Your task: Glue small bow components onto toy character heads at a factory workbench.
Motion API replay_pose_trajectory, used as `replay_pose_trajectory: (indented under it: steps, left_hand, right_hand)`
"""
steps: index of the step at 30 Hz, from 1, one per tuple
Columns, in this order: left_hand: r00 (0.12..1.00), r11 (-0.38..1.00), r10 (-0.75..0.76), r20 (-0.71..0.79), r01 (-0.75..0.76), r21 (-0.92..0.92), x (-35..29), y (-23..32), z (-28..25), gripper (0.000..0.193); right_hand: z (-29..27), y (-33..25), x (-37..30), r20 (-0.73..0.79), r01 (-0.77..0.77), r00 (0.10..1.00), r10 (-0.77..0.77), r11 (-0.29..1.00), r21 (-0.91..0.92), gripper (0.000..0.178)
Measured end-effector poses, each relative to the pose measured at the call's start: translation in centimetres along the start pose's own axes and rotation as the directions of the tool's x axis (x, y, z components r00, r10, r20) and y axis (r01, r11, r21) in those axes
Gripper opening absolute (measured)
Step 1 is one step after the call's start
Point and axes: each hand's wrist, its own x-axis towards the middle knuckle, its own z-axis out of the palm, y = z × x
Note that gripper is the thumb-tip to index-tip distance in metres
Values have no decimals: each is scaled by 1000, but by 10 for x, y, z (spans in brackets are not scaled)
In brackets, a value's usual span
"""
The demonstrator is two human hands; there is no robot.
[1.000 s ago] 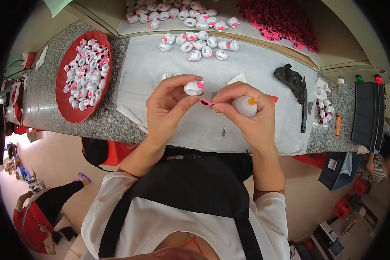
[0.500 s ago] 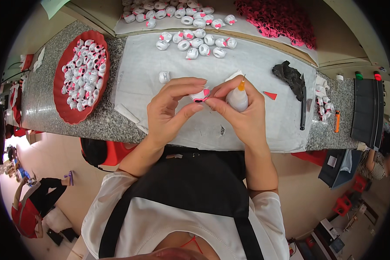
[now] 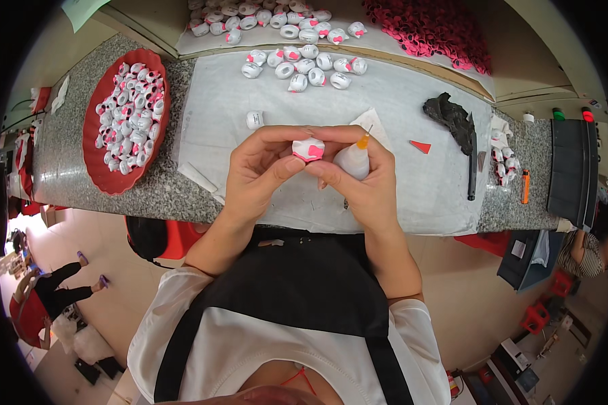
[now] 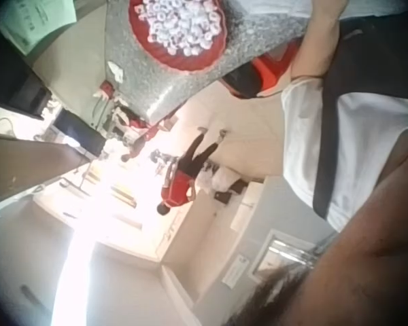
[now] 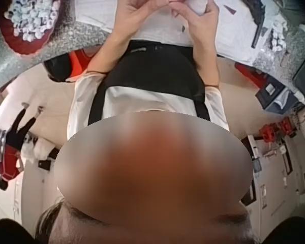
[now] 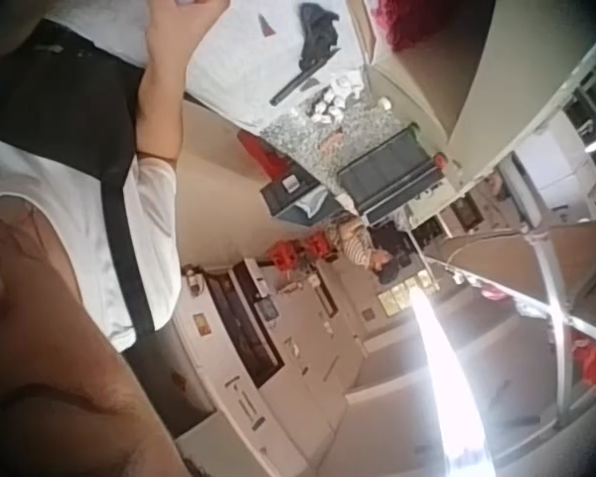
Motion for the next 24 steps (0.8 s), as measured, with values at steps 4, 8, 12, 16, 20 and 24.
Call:
replay_pose_trajectory:
  steps: [4, 8, 12, 16, 20, 24]
  left_hand:
    - [1000, 999, 9, 17, -9, 49, -1, -3, -1, 25]
    - [999, 998, 32, 26, -33, 54, -2, -5, -2, 23]
    - [998, 998, 53, 39, -55, 27, -2, -5, -4, 21]
    - [997, 997, -48, 59, 52, -57, 0, 3, -3, 21]
    - [1000, 995, -19, 2, 18, 98, -1, 0, 2, 23]
    - [998, 972, 57, 9, -58, 226, -1, -2, 1, 26]
  right_hand:
    - [-5, 3, -2, -5, 21, 1000, -21, 1000, -16, 27]
    - [-6, 3, -3, 14, 38, 999, -38, 999, 6, 26]
    - [-2, -1, -3, 2, 9, 1000, -10, 997, 81, 23]
    - [-5, 2, -4, 10, 3, 1000, -4, 998, 69, 25]
    - [-8, 1, -5, 9, 3, 1000, -3, 1000, 15, 26]
    - [-7, 1, -6, -23, -2, 1000, 1, 1000, -16, 25]
